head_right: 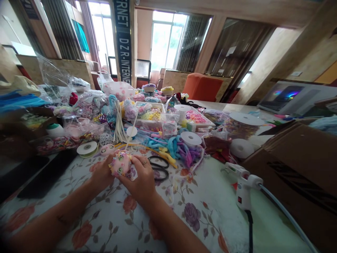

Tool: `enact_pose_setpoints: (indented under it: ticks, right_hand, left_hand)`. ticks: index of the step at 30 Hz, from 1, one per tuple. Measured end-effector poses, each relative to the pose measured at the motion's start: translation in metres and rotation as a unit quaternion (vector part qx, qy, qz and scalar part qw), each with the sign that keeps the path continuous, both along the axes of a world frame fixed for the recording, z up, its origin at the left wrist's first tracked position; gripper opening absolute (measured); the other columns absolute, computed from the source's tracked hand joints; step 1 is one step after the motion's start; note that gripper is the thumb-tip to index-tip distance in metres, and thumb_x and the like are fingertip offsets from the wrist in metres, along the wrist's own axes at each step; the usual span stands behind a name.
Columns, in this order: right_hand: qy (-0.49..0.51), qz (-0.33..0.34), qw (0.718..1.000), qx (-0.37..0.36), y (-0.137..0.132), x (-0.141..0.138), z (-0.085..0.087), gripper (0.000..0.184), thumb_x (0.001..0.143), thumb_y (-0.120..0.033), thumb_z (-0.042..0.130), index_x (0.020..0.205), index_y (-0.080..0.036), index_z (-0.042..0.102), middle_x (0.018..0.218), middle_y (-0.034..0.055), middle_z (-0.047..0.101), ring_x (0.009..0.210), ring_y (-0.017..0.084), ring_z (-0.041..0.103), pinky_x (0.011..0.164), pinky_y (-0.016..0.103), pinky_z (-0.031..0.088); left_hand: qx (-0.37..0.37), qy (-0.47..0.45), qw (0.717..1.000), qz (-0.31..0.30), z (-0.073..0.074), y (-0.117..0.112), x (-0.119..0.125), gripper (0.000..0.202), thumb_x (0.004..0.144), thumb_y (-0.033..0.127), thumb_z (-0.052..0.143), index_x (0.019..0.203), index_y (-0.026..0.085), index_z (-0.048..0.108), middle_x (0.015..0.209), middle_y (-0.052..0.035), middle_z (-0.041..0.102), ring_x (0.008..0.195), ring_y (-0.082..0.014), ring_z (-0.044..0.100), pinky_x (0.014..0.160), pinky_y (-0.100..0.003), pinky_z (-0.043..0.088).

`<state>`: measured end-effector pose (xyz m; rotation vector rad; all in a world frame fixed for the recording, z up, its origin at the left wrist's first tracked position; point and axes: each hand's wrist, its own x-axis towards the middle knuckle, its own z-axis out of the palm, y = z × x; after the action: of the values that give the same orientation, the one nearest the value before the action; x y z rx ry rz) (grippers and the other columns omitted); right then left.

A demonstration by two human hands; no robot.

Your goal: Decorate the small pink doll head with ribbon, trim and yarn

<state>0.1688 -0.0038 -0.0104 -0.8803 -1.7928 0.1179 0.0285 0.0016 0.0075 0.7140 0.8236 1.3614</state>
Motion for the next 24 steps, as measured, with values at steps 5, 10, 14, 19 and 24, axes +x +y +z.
enact_pose_setpoints:
  ticks: [5,10,14,19,24]
  right_hand:
    - [0.003,0.0,1.0,-0.004,0.001,0.0,-0.001,0.042,0.076,-0.043,0.074,0.107,-0.016,0.065,0.103,0.015,0.068,0.097,0.029,0.066,0.086,0.044,0.057]
    - [0.017,-0.005,0.999,-0.029,0.001,0.0,-0.002,0.044,0.073,-0.047,0.077,0.104,-0.017,0.066,0.102,0.0142,0.068,0.096,0.028,0.067,0.085,0.042,0.058]
    - [0.029,-0.005,0.999,-0.033,0.001,0.0,-0.001,0.045,0.073,-0.047,0.077,0.102,-0.016,0.066,0.102,0.0149,0.069,0.094,0.029,0.068,0.084,0.043,0.058]
    - [0.031,0.0,0.999,-0.03,-0.001,0.0,0.0,0.044,0.072,-0.047,0.077,0.103,-0.017,0.065,0.102,0.0137,0.069,0.094,0.028,0.067,0.084,0.043,0.058]
    - [0.018,0.0,0.999,-0.027,-0.003,0.0,0.001,0.051,0.073,-0.048,0.076,0.11,-0.016,0.061,0.108,0.0156,0.067,0.101,0.03,0.065,0.088,0.044,0.056]
  left_hand:
    - [-0.022,-0.021,0.999,0.015,-0.003,0.002,0.002,0.033,0.066,0.044,0.078,0.085,0.018,0.069,0.075,-0.0039,0.071,0.081,-0.0249,0.068,0.069,-0.033,0.054]
    - [-0.032,-0.026,0.999,0.029,-0.006,0.002,0.008,0.032,0.075,0.048,0.07,0.09,0.019,0.067,0.08,-0.0035,0.071,0.086,-0.0239,0.069,0.072,-0.034,0.055]
    - [-0.018,-0.037,0.998,0.041,-0.005,0.001,0.011,0.038,0.071,0.051,0.073,0.086,0.017,0.065,0.08,-0.0048,0.072,0.089,-0.026,0.068,0.074,-0.035,0.054]
    - [-0.002,-0.023,0.999,0.047,0.001,-0.004,0.011,0.036,0.071,0.051,0.072,0.085,0.018,0.067,0.078,-0.0059,0.072,0.09,-0.0259,0.067,0.072,-0.031,0.053]
    - [0.013,-0.015,1.0,0.017,0.005,-0.01,0.011,0.041,0.073,0.057,0.07,0.09,0.02,0.066,0.078,-0.0044,0.071,0.088,-0.0244,0.066,0.066,-0.029,0.052]
